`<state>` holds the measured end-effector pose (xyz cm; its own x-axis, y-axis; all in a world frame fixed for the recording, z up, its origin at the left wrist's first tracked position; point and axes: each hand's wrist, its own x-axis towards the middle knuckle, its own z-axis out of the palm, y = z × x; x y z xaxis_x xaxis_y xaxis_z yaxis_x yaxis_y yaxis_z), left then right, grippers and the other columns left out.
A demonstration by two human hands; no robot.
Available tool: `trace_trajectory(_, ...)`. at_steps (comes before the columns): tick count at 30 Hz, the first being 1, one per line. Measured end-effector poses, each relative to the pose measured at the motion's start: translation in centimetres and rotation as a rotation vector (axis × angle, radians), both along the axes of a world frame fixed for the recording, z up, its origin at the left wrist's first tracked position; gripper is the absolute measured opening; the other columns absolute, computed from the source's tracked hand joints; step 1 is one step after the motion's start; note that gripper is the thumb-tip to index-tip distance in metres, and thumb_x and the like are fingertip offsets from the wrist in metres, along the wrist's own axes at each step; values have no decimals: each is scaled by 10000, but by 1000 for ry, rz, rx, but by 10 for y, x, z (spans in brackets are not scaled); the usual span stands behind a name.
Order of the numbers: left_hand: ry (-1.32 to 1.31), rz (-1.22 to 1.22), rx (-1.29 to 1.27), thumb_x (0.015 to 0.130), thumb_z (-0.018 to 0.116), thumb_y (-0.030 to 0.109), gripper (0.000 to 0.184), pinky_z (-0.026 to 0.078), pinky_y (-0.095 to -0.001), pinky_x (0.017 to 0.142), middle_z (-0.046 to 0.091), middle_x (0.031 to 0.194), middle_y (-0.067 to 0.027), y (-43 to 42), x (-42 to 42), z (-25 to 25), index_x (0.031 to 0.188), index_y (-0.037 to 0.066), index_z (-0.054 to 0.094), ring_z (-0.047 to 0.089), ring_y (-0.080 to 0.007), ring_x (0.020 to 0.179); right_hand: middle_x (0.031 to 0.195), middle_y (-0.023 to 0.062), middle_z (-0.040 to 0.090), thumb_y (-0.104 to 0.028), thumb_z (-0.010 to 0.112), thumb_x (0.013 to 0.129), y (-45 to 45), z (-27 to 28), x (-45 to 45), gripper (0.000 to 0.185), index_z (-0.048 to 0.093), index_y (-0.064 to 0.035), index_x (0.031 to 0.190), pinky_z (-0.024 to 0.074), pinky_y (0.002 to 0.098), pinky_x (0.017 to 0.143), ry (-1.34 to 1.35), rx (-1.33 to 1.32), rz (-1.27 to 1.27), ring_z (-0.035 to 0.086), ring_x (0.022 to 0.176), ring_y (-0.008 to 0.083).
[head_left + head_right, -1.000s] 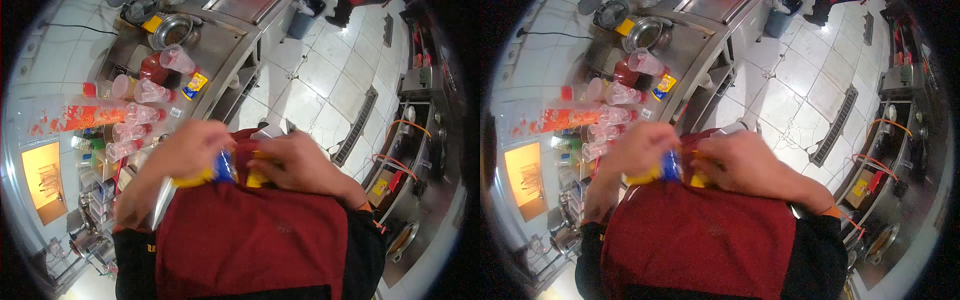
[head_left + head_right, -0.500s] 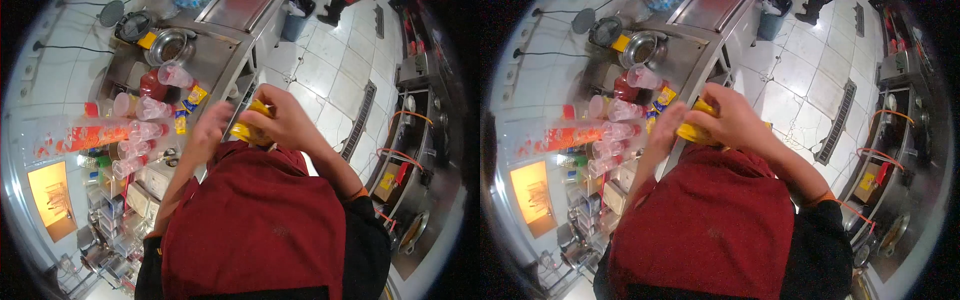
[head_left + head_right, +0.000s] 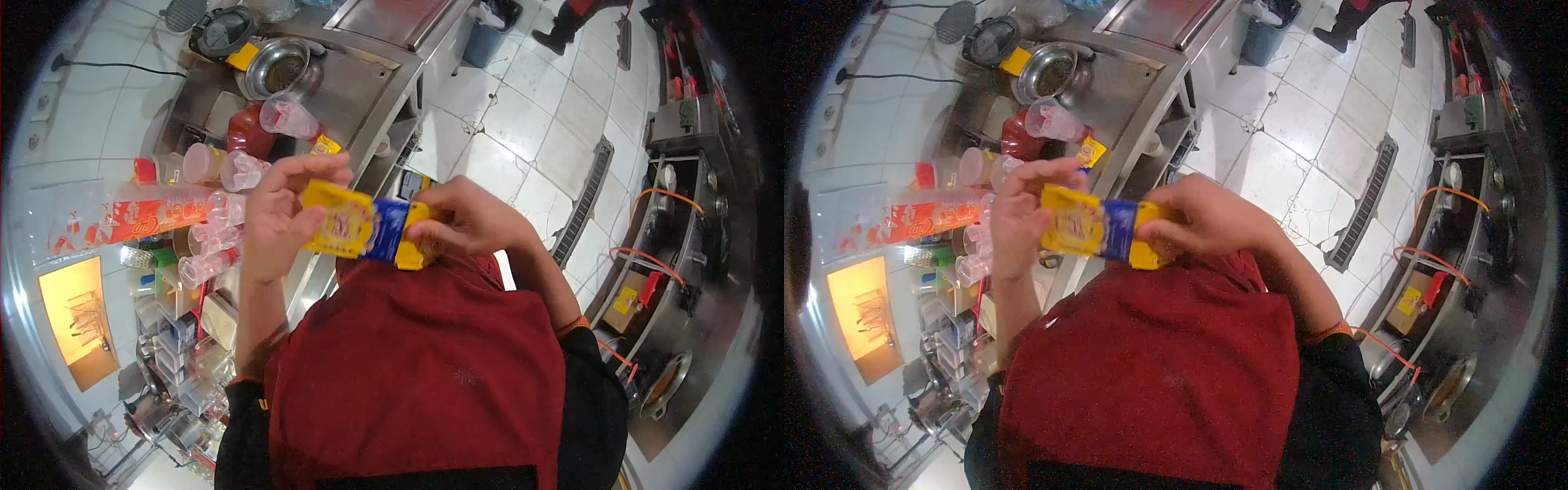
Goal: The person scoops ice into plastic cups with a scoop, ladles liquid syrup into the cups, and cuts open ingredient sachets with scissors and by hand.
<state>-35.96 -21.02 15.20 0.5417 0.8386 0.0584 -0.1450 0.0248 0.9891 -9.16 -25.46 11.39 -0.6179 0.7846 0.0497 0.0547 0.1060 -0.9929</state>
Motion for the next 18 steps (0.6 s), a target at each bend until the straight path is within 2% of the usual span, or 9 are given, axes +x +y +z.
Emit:
trace_trajectory(1,-1,-1,-1,891,678,232,409,444,-362,992,593,1259,-133,7,7,19,1219,15,568,565,-199,1169,712,157,617,-269,646,919,5,7,-2,280,610,8,899,467,351,596,-120,135,50,595,630,235)
trace_trajectory(2,335,-114,462,885,674,279,416,455,-373,962,596,1240,-146,11,18,40,1201,25,578,574,-240,1144,724,195,608,-279,674,882,12,23,-5,283,617,-3,860,468,364,598,-256,136,147,603,662,334)
trace_trajectory(3,674,-224,923,879,670,326,428,467,-383,931,598,1222,-159,13,28,48,1182,35,589,583,-282,1118,724,195,608,-279,674,882,13,29,-8,283,617,-3,860,468,364,598,-257,133,152,603,662,334)
trace_trajectory(4,583,-249,872,922,594,347,331,471,-418,825,623,1086,-191,11,38,36,1016,30,619,585,-372,1006,725,198,609,-294,683,869,14,33,-11,292,623,-7,864,468,373,597,-251,135,107,609,669,344)
trace_trajectory(7,708,-508,527,954,541,333,340,456,-429,708,619,879,-211,11,40,-2,851,12,588,589,-394,838,755,201,630,-315,703,834,19,57,-2,302,660,-27,915,482,390,612,-347,163,95,628,704,361)
trace_trajectory(8,478,-500,375,979,495,310,384,436,-433,628,578,744,-225,7,41,-4,766,-6,538,566,-411,713,754,197,634,-312,702,832,18,58,4,297,666,-30,921,485,388,617,-370,102,129,625,705,366)
trace_trajectory(11,726,-528,305,983,488,289,350,431,-423,587,556,716,-225,-5,42,12,801,-3,557,553,-403,655,688,156,623,-286,742,805,4,58,5,246,668,-58,860,470,378,564,-503,16,108,606,624,340)
trace_trajectory(15,706,-530,99,981,494,275,331,454,-386,640,613,751,-183,-8,28,-2,843,-8,597,602,-329,693,732,169,642,-267,649,834,-26,67,-8,171,685,-115,902,502,450,608,-681,180,-74,627,655,369)
trace_trajectory(18,783,-102,-146,995,481,365,388,468,-331,730,638,821,-90,12,-22,-51,969,9,632,598,-172,774,682,128,631,-262,698,829,-37,86,21,159,673,-108,865,499,412,556,-514,140,-256,627,601,336)
